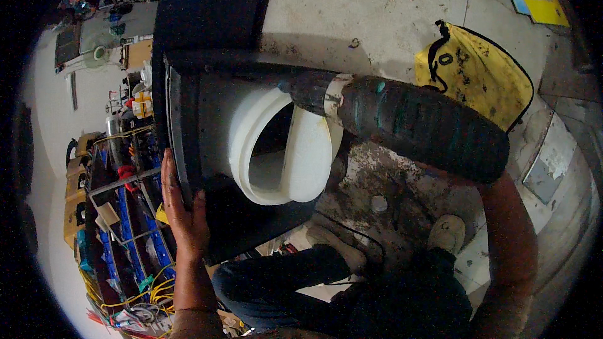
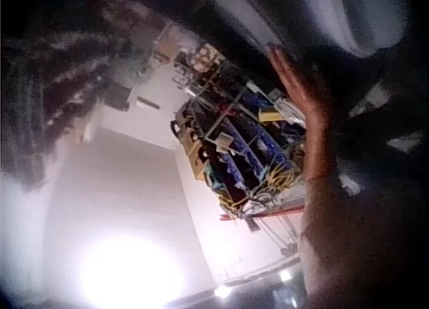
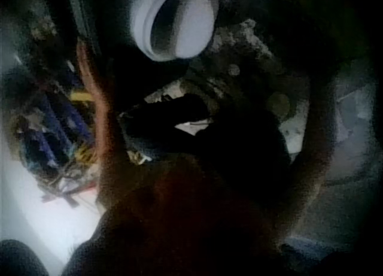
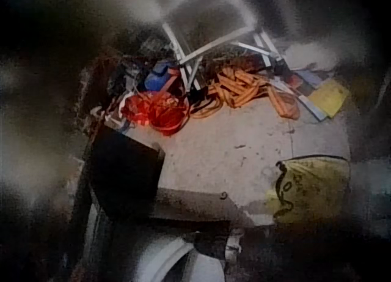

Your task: The person uses a power drill to fasten screws into a black appliance frame, then places a white bucket inside the frame and secures it with additional screws. The person handles the bucket and drill throughout the process.

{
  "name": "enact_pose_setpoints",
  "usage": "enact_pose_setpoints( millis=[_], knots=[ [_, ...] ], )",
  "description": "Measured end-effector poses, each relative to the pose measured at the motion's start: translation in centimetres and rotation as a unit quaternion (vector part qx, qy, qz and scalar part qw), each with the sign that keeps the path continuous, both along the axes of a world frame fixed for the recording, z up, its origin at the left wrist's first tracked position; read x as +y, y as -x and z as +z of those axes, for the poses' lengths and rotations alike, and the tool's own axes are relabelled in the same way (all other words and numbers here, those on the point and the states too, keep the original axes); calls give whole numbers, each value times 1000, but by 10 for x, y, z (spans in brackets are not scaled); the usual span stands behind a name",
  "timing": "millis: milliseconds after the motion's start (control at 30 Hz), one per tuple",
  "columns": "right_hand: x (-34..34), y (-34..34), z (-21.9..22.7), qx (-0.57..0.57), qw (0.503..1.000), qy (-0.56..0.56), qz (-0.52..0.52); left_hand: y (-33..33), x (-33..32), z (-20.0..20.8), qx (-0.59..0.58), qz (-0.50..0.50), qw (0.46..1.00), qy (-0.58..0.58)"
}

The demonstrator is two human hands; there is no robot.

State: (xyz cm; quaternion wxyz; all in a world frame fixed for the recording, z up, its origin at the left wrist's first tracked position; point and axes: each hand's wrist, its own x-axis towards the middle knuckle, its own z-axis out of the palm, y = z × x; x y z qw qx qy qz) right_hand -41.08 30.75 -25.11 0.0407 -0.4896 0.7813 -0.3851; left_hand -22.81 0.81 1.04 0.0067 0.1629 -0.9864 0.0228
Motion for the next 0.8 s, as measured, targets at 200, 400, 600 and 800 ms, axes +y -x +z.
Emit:
enact_pose_setpoints(
  millis=[200,400,600,800],
  knots=[
    [-33,5,17,-169,983,67,14,-9,3,12,-16,17,999,30],
    [-31,9,14,-168,986,11,-16,-7,1,7,-22,22,999,12],
    [-38,37,71,-366,926,-93,22,-1,2,8,-17,21,999,-21],
    [-42,34,64,-462,887,1,-9,-5,-3,6,-11,29,999,-45]
  ],
)
